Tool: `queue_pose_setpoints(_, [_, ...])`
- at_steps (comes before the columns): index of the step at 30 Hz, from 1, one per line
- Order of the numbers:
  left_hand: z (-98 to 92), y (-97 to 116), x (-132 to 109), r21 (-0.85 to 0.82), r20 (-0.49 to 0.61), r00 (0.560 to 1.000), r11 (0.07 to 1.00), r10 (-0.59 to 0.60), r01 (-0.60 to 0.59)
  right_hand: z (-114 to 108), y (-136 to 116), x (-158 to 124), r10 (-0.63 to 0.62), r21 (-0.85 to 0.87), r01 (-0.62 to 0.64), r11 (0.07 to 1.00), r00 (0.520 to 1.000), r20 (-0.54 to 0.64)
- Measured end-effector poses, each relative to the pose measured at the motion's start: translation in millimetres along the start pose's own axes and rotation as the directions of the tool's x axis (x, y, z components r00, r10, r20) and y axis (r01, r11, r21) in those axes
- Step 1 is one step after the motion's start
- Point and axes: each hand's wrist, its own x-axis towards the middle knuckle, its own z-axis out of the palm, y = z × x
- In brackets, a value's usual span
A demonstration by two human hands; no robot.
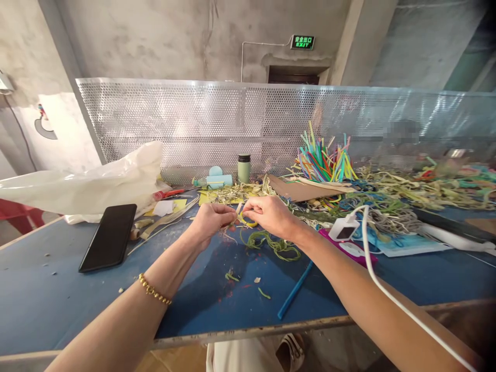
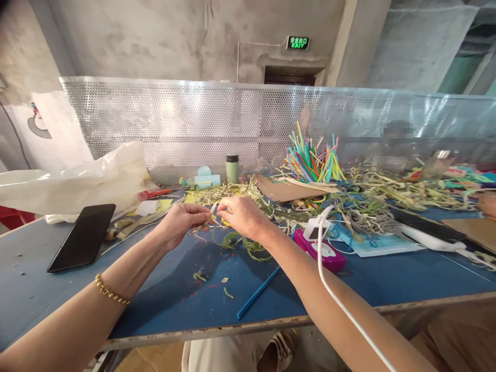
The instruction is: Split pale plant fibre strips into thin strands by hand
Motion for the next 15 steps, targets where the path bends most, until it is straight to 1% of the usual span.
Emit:
queue_pose_setpoints(2, [-0.4, -0.7, 1.0, 0.010, -0.014, 1.000, 1.000, -0.001, 0.001, -2.0, 0.7, -0.4, 0.014, 0.000, -0.014, 1.000, 0.999, -0.030])
queue_pose_setpoints(3, [-0.5, -1.4, 1.6, 0.024, -0.026, 1.000, 1.000, 0.003, -0.002, -2.5, 0.2, -0.6, 0.018, 0.040, -0.016, 0.999, 0.999, -0.030])
queue_pose_setpoints(5, [-0.8, -3.0, 2.7, 0.075, -0.046, 0.999, 0.997, 0.021, -0.018, -2.2, -2.2, -1.2, 0.003, 0.159, -0.004, 0.987, 1.000, 0.006])
queue_pose_setpoints(7, [-0.9, -4.4, 3.1, 0.126, -0.041, 0.998, 0.991, 0.046, -0.041, -0.3, -5.6, -1.8, -0.021, 0.208, 0.010, 0.978, 0.999, 0.047])
queue_pose_setpoints(9, [-0.9, -4.9, 2.7, 0.143, -0.012, 0.998, 0.988, 0.066, -0.064, 2.1, -8.5, -2.3, -0.020, 0.142, 0.013, 0.990, 0.998, 0.054])
queue_pose_setpoints(11, [-0.6, -4.4, 1.8, 0.126, 0.010, 0.998, 0.990, 0.067, -0.068, 4.0, -10.2, -2.5, -0.006, 0.051, 0.005, 0.999, 1.000, 0.024])
queue_pose_setpoints(15, [0.4, -2.3, 0.2, 0.105, 0.005, 0.998, 0.993, 0.057, -0.057, 5.5, -11.0, -2.4, 0.007, -0.027, -0.007, 1.000, 1.000, -0.019])
